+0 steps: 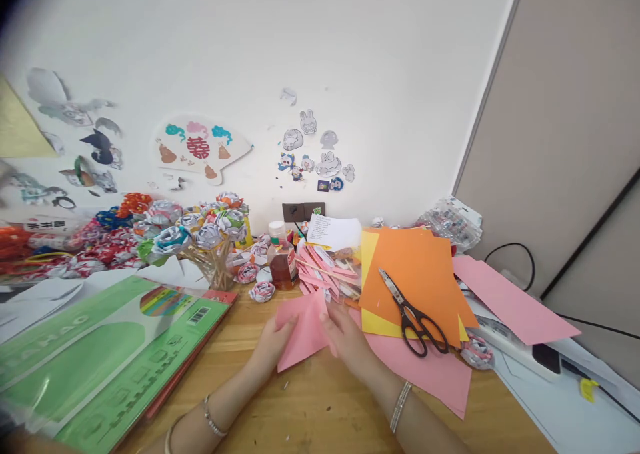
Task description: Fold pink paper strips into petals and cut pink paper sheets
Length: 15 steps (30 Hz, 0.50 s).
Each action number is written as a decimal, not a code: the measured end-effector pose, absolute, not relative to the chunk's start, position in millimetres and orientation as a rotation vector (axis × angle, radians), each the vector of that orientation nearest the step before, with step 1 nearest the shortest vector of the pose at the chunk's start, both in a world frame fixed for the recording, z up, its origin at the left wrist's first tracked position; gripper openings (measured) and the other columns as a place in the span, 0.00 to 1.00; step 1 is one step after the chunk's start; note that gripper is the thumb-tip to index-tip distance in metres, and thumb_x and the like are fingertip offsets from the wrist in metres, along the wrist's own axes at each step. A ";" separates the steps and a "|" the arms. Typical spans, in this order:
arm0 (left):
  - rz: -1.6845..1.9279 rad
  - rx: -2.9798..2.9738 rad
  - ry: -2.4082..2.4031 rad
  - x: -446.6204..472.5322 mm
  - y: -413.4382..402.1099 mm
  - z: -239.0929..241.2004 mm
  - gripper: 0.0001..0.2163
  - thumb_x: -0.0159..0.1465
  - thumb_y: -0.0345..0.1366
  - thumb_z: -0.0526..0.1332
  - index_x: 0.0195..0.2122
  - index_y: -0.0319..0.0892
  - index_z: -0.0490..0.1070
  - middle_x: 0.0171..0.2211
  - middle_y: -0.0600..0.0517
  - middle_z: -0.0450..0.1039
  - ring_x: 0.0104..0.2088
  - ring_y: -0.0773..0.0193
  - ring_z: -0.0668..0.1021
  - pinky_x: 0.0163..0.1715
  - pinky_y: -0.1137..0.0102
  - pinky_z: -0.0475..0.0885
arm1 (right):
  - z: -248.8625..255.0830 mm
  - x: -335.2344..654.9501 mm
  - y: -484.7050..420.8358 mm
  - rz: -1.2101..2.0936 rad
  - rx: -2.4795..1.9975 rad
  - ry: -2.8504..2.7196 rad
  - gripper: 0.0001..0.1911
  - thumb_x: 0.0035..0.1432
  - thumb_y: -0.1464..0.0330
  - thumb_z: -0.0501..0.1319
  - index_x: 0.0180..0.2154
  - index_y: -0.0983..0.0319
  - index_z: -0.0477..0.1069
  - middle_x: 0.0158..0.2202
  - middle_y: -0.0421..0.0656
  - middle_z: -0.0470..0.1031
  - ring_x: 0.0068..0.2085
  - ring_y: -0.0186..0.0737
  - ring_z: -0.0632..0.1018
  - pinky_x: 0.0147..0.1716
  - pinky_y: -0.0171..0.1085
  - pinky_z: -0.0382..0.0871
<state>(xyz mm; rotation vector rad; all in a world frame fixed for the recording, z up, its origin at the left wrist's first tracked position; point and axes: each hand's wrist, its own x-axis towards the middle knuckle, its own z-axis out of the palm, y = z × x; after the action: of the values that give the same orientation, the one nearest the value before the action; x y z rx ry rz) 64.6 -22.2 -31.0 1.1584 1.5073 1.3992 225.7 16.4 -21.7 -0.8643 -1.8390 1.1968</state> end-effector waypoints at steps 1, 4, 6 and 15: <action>1.408 1.153 1.488 64.8 -23.0 -29.7 0.18 0.53 0.46 0.55 0.35 0.36 0.71 0.38 0.44 0.76 0.41 0.52 0.75 0.40 0.62 0.69 | -21.9 225.6 14.3 1.205 -0.874 -1.859 0.26 0.54 0.54 0.49 0.52 0.58 0.61 0.55 0.45 0.58 0.57 0.44 0.56 0.55 0.46 0.45; 1.431 1.142 1.421 65.2 -26.2 -24.7 0.20 0.55 0.49 0.51 0.37 0.37 0.71 0.39 0.45 0.76 0.42 0.54 0.74 0.43 0.64 0.67 | -23.3 226.9 12.1 1.160 -0.909 -1.917 0.27 0.55 0.52 0.47 0.52 0.57 0.60 0.54 0.46 0.58 0.56 0.44 0.56 0.55 0.47 0.44; 1.432 1.130 1.382 65.2 -28.3 -22.1 0.22 0.56 0.51 0.49 0.38 0.38 0.71 0.40 0.46 0.75 0.42 0.56 0.74 0.43 0.66 0.67 | -24.0 227.8 12.7 1.077 -0.946 -1.946 0.26 0.54 0.53 0.49 0.52 0.57 0.60 0.51 0.47 0.61 0.55 0.45 0.59 0.54 0.46 0.47; 1.425 1.022 1.318 68.8 -25.8 -26.8 0.26 0.50 0.52 0.57 0.41 0.36 0.69 0.42 0.42 0.74 0.43 0.53 0.74 0.40 0.65 0.70 | -28.3 220.0 9.1 0.985 -0.984 -2.028 0.36 0.48 0.62 0.59 0.57 0.57 0.48 0.57 0.45 0.53 0.58 0.45 0.54 0.55 0.44 0.47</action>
<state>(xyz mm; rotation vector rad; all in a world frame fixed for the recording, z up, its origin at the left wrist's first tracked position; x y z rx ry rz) 68.8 -25.8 -26.8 1.0220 1.3185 1.4252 220.0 9.1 -28.3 -0.9837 -2.0282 0.9848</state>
